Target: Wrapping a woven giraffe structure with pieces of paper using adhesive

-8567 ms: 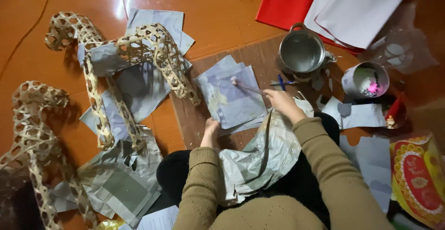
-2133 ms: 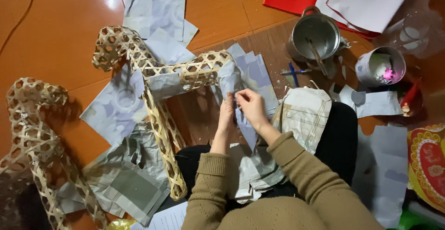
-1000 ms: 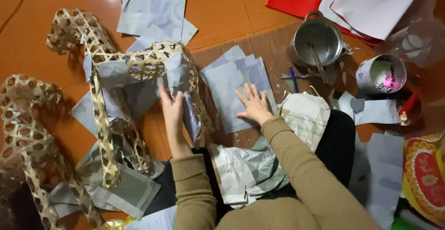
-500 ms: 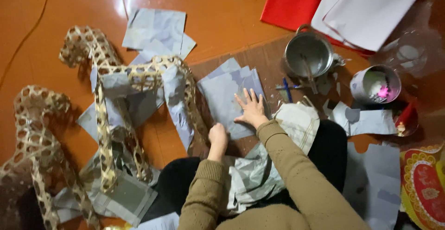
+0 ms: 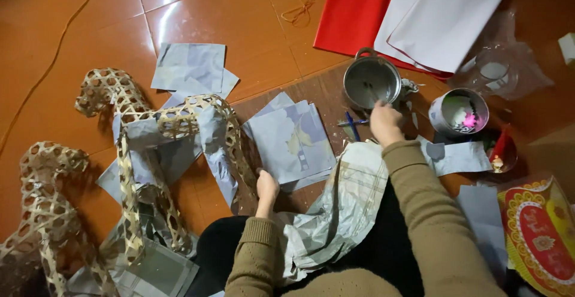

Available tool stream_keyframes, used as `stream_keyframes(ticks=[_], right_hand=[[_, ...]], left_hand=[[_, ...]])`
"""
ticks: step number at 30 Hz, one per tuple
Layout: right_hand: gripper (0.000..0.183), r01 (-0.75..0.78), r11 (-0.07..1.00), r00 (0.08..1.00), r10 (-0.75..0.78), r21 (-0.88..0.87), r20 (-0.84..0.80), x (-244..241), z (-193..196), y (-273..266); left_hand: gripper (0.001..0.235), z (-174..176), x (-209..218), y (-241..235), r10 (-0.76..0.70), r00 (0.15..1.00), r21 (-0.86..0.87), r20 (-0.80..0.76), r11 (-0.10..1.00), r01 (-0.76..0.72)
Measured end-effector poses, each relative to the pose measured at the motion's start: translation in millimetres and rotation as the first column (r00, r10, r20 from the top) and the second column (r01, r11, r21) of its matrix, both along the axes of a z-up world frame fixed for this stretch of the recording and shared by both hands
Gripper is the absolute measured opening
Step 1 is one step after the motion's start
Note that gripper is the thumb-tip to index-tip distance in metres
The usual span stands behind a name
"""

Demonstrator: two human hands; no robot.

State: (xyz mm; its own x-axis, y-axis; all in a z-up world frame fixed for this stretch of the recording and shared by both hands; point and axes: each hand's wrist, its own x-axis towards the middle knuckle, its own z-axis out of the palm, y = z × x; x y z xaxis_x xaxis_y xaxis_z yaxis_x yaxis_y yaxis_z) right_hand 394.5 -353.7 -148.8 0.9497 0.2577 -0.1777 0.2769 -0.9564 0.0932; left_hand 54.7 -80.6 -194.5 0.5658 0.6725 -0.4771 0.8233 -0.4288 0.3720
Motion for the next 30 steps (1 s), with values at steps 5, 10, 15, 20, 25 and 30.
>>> stream_keyframes(ticks=[5,10,15,20,25,30], right_hand=[[0.058,0.092,0.981,0.982,-0.062,0.170,-0.176,-45,75,-2],[0.036,0.270,0.814,0.941,-0.110,0.514,-0.319,-82,68,0],[0.030,0.489,0.341,0.872,-0.226,0.803,-0.435,-108,49,9],[0.034,0.609,0.000,0.793,-0.022,0.793,-0.609,-121,82,16],[0.036,0.605,0.088,0.788,0.078,0.791,-0.611,-139,112,19],[0.033,0.314,0.499,0.884,0.156,0.808,-0.440,-184,133,15]], left_hand=[[0.046,-30,-5,11,0.111,0.994,-0.079,0.001,0.991,-0.111],[0.045,-25,-12,5,0.154,0.987,-0.076,0.048,0.986,-0.150],[0.037,-6,-13,-5,0.192,0.979,-0.007,0.061,0.981,-0.192],[0.026,11,-8,-7,0.204,0.951,-0.103,0.234,0.977,-0.184],[0.034,21,0,-21,0.491,0.832,-0.482,0.259,0.812,-0.329],[0.053,63,8,-27,0.651,0.728,-0.657,0.213,0.647,-0.387]])
